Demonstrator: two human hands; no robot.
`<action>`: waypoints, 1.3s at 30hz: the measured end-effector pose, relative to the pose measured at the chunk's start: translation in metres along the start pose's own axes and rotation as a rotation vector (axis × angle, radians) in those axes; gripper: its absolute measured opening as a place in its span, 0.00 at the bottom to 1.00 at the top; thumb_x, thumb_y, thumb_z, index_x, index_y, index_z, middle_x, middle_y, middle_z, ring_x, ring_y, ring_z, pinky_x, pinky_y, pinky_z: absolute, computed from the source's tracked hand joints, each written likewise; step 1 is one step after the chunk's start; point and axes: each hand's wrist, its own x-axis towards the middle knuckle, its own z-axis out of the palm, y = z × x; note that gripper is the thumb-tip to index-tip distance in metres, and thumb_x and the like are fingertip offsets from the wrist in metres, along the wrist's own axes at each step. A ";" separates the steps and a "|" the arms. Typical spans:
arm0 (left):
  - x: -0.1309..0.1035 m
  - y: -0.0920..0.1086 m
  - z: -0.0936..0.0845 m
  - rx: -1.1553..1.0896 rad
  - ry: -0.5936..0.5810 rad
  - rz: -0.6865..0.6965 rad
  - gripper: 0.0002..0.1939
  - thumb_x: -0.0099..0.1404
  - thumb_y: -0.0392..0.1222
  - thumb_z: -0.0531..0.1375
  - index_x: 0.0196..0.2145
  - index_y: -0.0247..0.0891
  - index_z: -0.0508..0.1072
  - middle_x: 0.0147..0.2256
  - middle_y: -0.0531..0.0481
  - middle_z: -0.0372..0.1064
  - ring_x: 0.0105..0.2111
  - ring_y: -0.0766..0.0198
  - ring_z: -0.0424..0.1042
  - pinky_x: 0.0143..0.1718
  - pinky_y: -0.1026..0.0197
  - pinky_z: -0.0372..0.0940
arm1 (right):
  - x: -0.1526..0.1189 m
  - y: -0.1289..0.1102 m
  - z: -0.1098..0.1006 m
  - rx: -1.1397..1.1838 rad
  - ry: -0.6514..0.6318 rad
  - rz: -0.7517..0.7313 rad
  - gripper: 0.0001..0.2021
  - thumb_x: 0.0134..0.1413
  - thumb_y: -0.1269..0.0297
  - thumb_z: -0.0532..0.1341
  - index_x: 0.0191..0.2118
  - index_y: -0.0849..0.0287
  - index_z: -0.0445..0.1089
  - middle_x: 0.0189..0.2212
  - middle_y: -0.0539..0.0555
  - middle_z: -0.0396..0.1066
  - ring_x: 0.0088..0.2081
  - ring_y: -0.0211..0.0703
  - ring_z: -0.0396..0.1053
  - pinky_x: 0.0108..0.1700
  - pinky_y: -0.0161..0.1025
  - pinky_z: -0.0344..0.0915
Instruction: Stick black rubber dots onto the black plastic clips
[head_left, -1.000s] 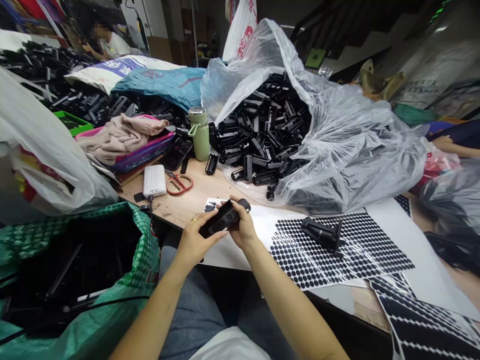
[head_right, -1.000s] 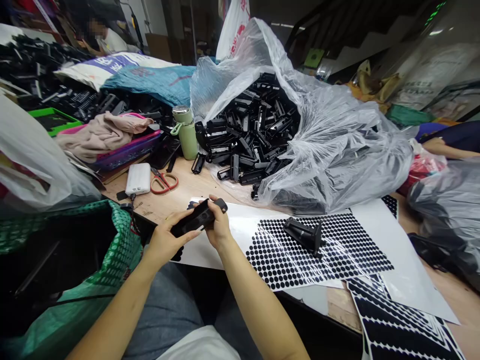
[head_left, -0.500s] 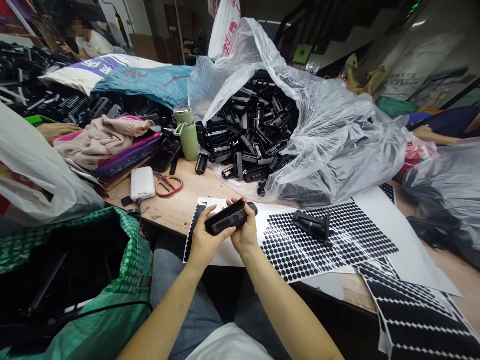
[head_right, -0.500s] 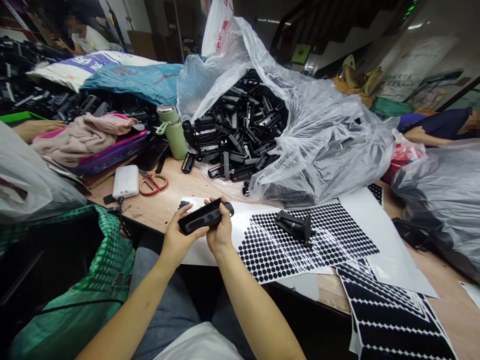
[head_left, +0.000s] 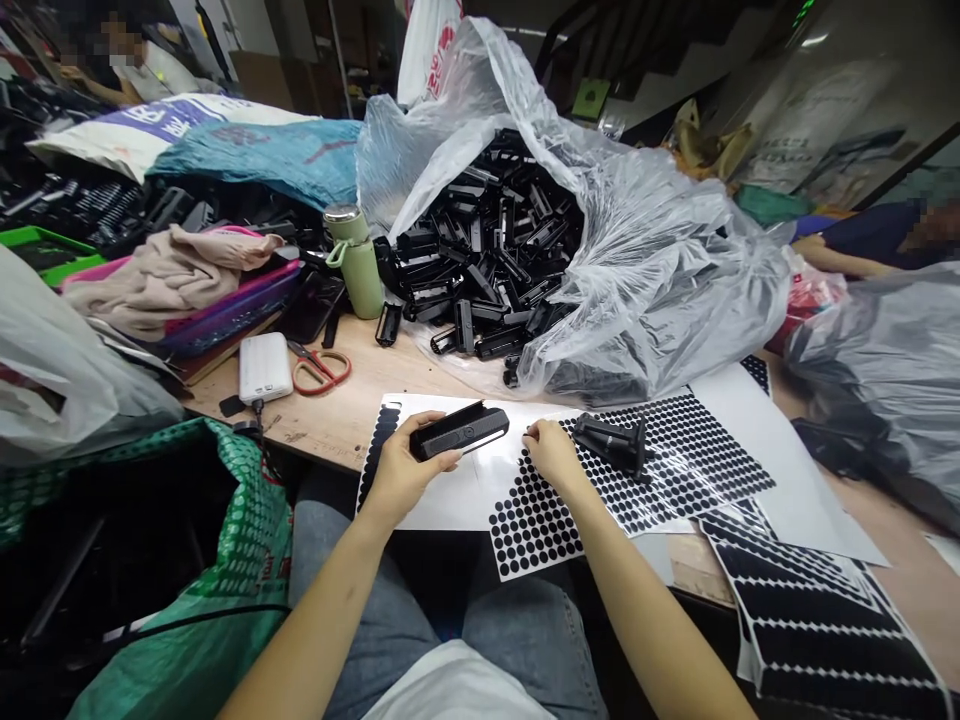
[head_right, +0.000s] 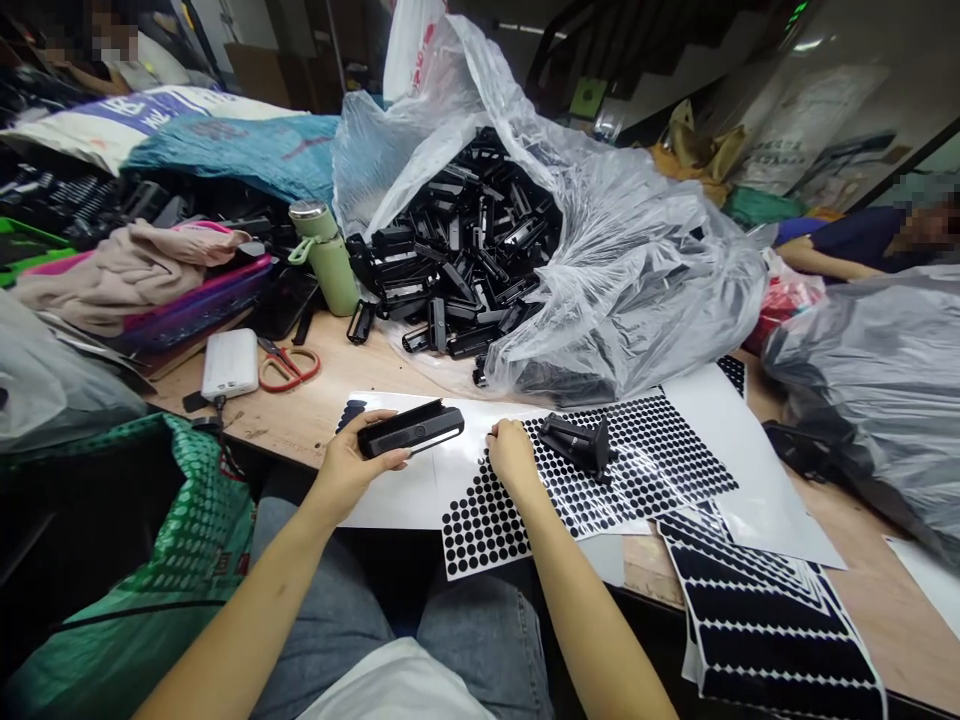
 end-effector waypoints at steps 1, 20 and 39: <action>0.000 0.000 0.002 0.002 -0.010 -0.008 0.28 0.44 0.39 0.68 0.44 0.36 0.67 0.38 0.48 0.65 0.36 0.59 0.69 0.32 0.55 0.72 | -0.001 -0.001 -0.001 -0.009 -0.011 0.003 0.02 0.43 0.72 0.58 0.24 0.61 0.66 0.31 0.58 0.67 0.33 0.45 0.65 0.39 0.40 0.57; -0.012 -0.007 0.011 0.008 -0.035 -0.004 0.26 0.44 0.34 0.67 0.43 0.37 0.67 0.35 0.50 0.69 0.35 0.61 0.70 0.36 0.55 0.70 | -0.067 -0.075 -0.007 0.404 -0.027 -0.283 0.06 0.51 0.64 0.54 0.26 0.57 0.62 0.38 0.55 0.62 0.36 0.42 0.62 0.43 0.44 0.60; -0.022 -0.013 -0.009 -0.040 -0.004 -0.092 0.25 0.44 0.37 0.67 0.42 0.36 0.67 0.34 0.50 0.69 0.32 0.61 0.71 0.33 0.55 0.71 | -0.064 -0.082 0.022 0.256 0.046 -0.380 0.04 0.48 0.65 0.57 0.33 0.56 0.62 0.36 0.55 0.61 0.40 0.46 0.61 0.44 0.46 0.59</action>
